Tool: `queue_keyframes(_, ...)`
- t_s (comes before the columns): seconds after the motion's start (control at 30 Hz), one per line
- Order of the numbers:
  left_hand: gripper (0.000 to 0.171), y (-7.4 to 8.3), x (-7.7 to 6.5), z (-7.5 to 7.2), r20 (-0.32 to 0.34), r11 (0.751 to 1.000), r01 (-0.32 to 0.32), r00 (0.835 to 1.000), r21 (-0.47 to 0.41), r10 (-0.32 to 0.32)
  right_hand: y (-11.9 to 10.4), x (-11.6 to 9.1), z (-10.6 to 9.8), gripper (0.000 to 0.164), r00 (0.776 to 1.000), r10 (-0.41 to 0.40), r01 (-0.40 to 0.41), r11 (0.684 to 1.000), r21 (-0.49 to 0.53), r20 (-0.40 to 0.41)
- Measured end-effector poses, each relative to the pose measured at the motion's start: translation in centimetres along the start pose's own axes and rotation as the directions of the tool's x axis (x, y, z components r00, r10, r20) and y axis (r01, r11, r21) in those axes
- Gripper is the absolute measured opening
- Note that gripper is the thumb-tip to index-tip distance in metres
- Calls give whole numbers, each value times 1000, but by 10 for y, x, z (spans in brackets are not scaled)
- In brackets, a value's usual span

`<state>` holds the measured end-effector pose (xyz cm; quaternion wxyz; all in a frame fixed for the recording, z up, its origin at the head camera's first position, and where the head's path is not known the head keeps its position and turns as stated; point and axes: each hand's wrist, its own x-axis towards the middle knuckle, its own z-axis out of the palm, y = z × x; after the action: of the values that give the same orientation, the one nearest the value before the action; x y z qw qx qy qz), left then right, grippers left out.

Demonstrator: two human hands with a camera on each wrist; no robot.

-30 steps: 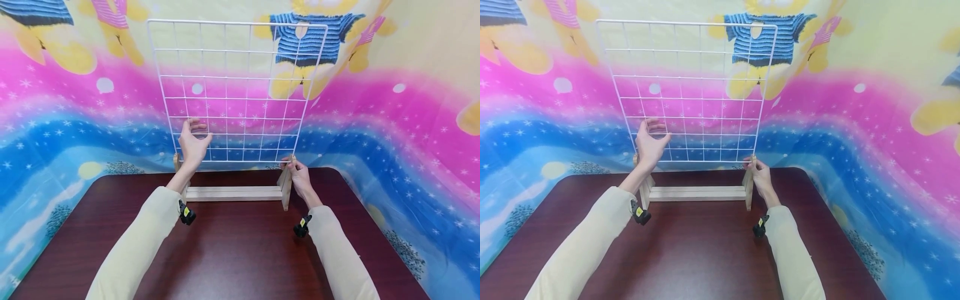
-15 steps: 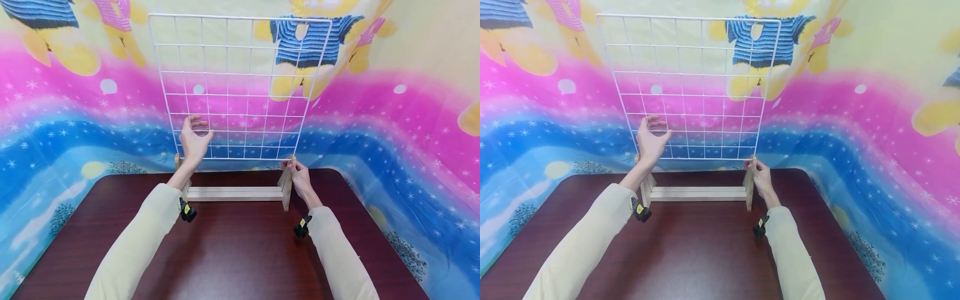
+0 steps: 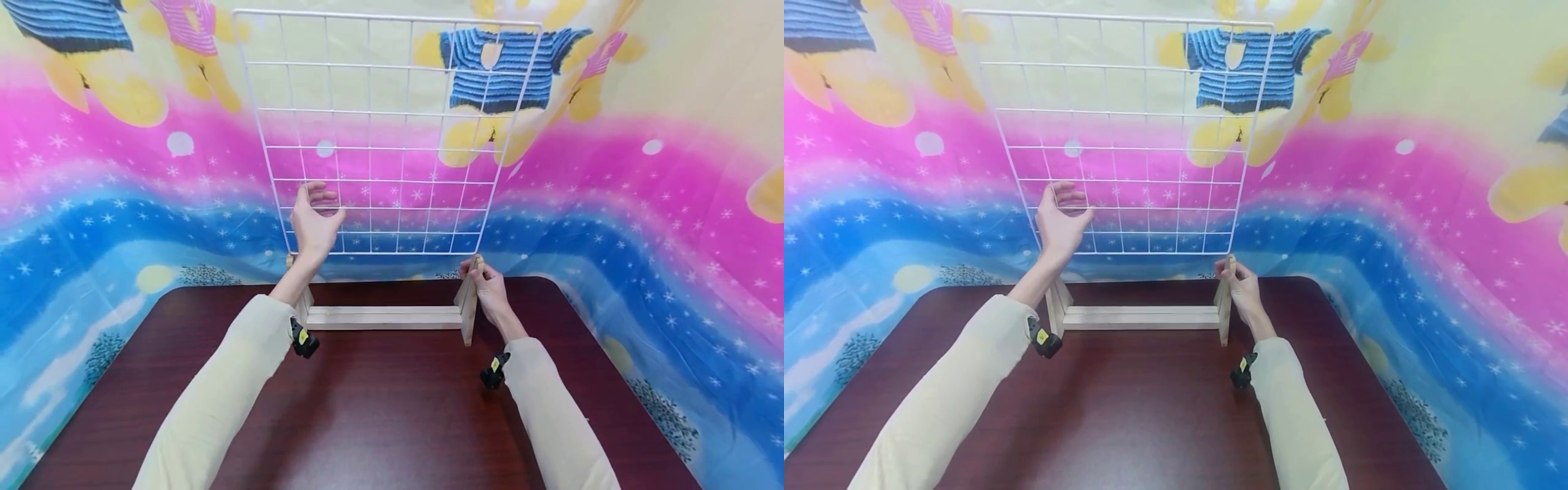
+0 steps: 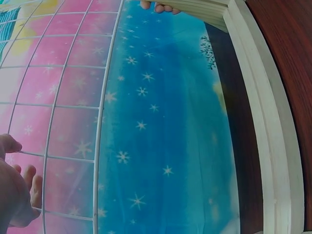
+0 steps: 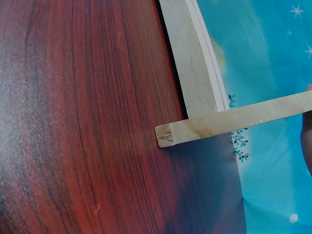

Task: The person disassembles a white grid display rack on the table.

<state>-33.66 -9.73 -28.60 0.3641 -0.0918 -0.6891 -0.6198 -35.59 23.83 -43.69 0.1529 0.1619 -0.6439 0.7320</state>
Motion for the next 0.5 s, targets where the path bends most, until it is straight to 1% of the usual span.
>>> queue_keyframes(0.1,48,1,0,-2,9,1000,3,1000,-5,-3,0,0,0,34,1000,21,-21,1000,2,14)
queue_keyframes(0.13,49,1,-1,-3,10,1000,7,1000,-8,-7,0,0,-1,41,999,30,-30,1000,9,29)
queue_keyframes(0.17,48,1,-1,-4,12,1000,14,1000,-8,-13,-1,0,-1,44,998,49,-50,998,24,48)
queue_keyframes(0.23,48,2,-1,-6,15,1000,27,1000,-9,-27,-4,0,-4,42,990,101,-108,991,73,98)
queue_keyframes(0.3,48,2,0,-9,17,999,44,999,-2,-44,-8,0,-8,38,973,154,-177,976,125,174)
queue_keyframes(0.37,48,3,-1,-11,24,998,58,998,7,-58,-11,0,-13,32,949,202,-245,956,163,243)
queue_keyframes(0.43,49,4,-1,-15,29,998,64,998,15,-64,-15,1,-20,26,926,233,-291,942,168,299)
queue_keyframes(0.5,49,4,-2,-19,38,998,61,997,27,-62,-17,1,-25,15,907,245,-315,934,167,343)
